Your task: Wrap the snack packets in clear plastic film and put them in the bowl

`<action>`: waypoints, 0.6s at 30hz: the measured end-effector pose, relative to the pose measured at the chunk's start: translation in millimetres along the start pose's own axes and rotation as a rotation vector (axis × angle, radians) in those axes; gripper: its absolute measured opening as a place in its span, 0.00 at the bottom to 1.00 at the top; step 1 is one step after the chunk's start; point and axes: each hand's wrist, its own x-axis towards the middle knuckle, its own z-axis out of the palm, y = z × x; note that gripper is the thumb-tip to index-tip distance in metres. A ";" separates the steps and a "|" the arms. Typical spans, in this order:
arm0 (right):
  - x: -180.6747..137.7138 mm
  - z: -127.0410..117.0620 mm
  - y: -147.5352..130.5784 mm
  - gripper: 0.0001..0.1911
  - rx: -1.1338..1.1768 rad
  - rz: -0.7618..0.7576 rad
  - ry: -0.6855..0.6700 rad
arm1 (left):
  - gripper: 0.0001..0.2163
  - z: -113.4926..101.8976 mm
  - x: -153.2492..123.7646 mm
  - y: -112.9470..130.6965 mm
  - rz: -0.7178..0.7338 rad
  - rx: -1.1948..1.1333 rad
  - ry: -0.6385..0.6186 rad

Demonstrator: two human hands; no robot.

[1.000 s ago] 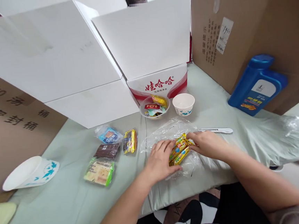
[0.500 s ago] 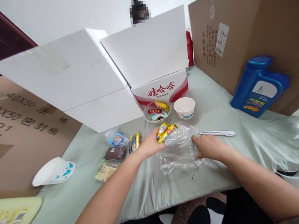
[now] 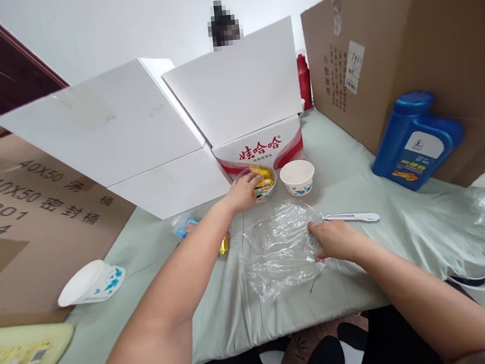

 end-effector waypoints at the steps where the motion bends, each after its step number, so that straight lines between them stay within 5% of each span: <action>1: -0.5 0.5 -0.3 0.29 -0.008 -0.010 0.011 | 0.28 -1.4 -6.1 5.7 0.009 -0.050 0.088; 4: -3.2 1.9 -2.5 0.25 -0.018 -0.023 0.041 | 0.18 -8.7 -41.8 35.3 0.090 -0.265 0.290; 7: -7.3 2.2 -3.7 0.22 0.002 -0.034 0.070 | 0.07 -6.4 -99.9 76.6 0.234 -0.346 0.165; 10: -10.6 0.8 1.4 0.21 0.044 -0.069 0.116 | 0.18 13.0 -162.5 104.9 0.264 -0.351 -0.052; 15: -12.6 -2.4 18.4 0.25 0.021 -0.198 0.075 | 0.04 46.6 -229.0 89.3 0.146 -0.412 -0.016; 18: -13.9 -4.1 23.8 0.12 0.041 -0.245 0.093 | 0.06 48.8 -245.7 67.1 0.058 -0.591 0.007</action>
